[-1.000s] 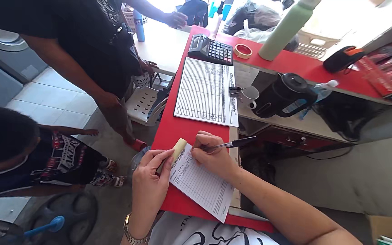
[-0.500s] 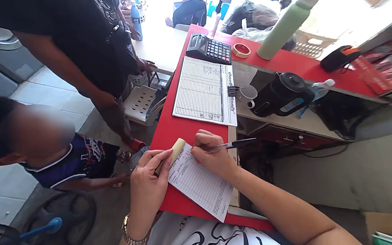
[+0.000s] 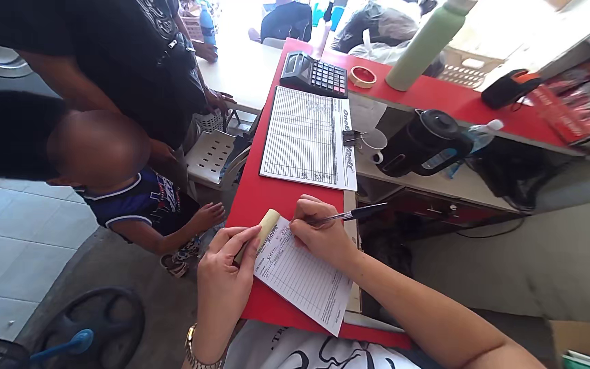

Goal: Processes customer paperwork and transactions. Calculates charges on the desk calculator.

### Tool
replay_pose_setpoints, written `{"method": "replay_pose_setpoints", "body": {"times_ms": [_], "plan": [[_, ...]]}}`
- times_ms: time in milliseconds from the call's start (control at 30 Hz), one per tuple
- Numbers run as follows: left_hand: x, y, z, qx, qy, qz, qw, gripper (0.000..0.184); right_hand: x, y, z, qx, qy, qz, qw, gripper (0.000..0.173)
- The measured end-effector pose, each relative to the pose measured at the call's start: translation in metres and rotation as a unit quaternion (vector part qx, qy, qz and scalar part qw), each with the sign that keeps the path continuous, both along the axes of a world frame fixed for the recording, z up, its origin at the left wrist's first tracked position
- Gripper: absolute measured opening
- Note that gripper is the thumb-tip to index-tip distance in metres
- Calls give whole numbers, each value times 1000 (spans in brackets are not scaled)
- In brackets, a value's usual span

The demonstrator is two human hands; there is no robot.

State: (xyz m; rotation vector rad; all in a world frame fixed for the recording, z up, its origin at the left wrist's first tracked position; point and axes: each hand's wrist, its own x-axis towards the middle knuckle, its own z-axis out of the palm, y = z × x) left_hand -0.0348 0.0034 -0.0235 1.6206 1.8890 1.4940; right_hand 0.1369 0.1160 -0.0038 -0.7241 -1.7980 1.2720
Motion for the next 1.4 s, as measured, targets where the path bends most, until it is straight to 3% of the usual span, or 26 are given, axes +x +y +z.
{"method": "replay_pose_setpoints", "body": {"times_ms": [1100,1200,1267,1333,1400], "plan": [[0,-1,1,-8,-3,2,1000,20,-1,-3,4,-34,8,-43,998,22],[0,-2,0,-17,-2,3,1000,20,9,0,13,-72,50,-2,996,21],[0,-2,-1,-16,-5,0,1000,20,17,-7,23,-76,46,87,992,19],[0,-3,-2,-17,-8,-2,1000,19,22,-24,24,-54,18,180,982,15],[0,-2,-2,-17,-11,-1,1000,19,22,-38,15,-19,-3,213,977,13]]}}
